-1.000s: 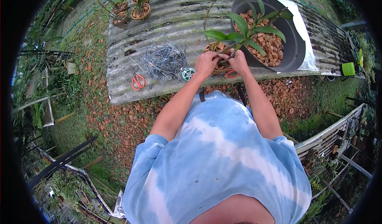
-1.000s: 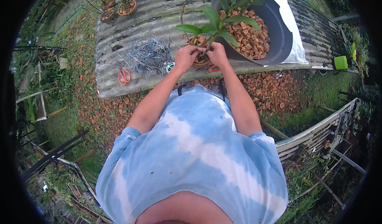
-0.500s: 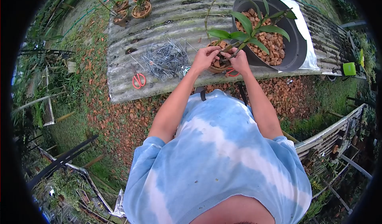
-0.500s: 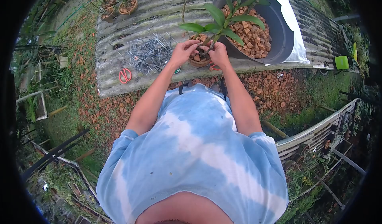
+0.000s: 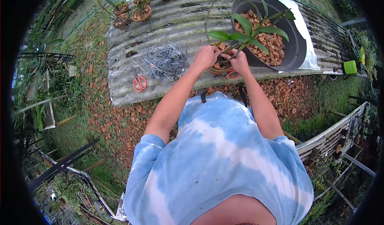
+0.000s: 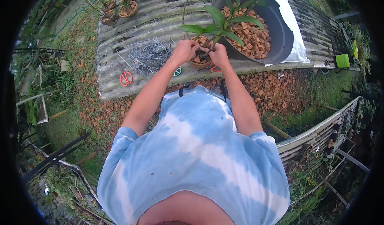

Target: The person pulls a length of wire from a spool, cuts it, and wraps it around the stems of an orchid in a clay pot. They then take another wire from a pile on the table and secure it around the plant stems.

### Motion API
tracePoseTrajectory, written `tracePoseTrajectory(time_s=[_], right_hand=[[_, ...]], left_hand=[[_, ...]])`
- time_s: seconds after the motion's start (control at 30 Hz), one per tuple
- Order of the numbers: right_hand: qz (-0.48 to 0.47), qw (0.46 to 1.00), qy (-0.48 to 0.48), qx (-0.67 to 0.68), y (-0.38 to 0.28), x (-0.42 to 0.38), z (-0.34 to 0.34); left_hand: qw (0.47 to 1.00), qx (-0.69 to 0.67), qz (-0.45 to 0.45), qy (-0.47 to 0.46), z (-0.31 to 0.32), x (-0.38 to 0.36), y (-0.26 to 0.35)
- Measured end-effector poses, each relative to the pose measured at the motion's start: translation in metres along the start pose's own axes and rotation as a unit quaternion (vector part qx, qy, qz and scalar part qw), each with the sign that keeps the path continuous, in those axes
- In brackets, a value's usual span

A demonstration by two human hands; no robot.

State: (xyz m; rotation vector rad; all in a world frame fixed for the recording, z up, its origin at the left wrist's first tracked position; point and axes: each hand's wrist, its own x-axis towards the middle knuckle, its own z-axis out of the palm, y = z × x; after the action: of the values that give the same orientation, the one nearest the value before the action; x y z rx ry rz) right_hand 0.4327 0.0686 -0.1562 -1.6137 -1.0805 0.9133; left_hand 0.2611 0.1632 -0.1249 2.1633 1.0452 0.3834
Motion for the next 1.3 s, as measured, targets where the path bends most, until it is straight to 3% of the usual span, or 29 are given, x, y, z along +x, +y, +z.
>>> tracePoseTrajectory(time_s=[0.13,0.23,0.33,0.43,0.63,0.83,0.93,1.13,1.2,1.3], right_hand=[[-0.002,0.999,-0.003,-0.038,-0.004,0.000,-0.002],[-0.014,1.000,-0.001,-0.027,-0.001,0.000,-0.002],[-0.035,0.999,0.004,-0.023,0.009,0.004,0.000],[-0.040,0.998,0.009,-0.042,0.011,0.004,-0.001],[-0.020,0.998,0.005,-0.054,0.001,0.002,-0.002],[0.010,0.996,-0.042,-0.082,0.005,0.009,-0.009],[0.022,0.995,-0.049,-0.090,0.010,0.011,-0.011],[0.013,0.994,-0.066,-0.081,0.019,0.014,-0.010],[0.016,0.992,-0.068,-0.108,0.017,0.016,-0.010],[0.018,0.994,-0.070,-0.084,0.008,0.015,-0.011]], left_hand=[[0.992,-0.060,-0.105,-0.040,0.004,0.007,0.000],[0.997,-0.056,-0.060,-0.005,0.006,0.004,0.001],[0.987,-0.138,-0.079,0.000,0.007,-0.004,0.003],[0.932,-0.309,-0.189,-0.018,0.004,-0.008,0.013],[0.833,-0.455,-0.298,-0.106,-0.004,0.012,-0.004],[0.767,-0.533,-0.324,-0.153,0.001,0.023,-0.018],[0.758,-0.525,-0.353,-0.155,0.000,0.023,-0.015],[0.894,-0.318,-0.274,-0.158,-0.001,0.022,-0.004],[0.962,-0.148,-0.192,-0.129,0.000,0.022,0.002],[0.995,0.030,-0.080,-0.058,0.000,0.015,0.013]])
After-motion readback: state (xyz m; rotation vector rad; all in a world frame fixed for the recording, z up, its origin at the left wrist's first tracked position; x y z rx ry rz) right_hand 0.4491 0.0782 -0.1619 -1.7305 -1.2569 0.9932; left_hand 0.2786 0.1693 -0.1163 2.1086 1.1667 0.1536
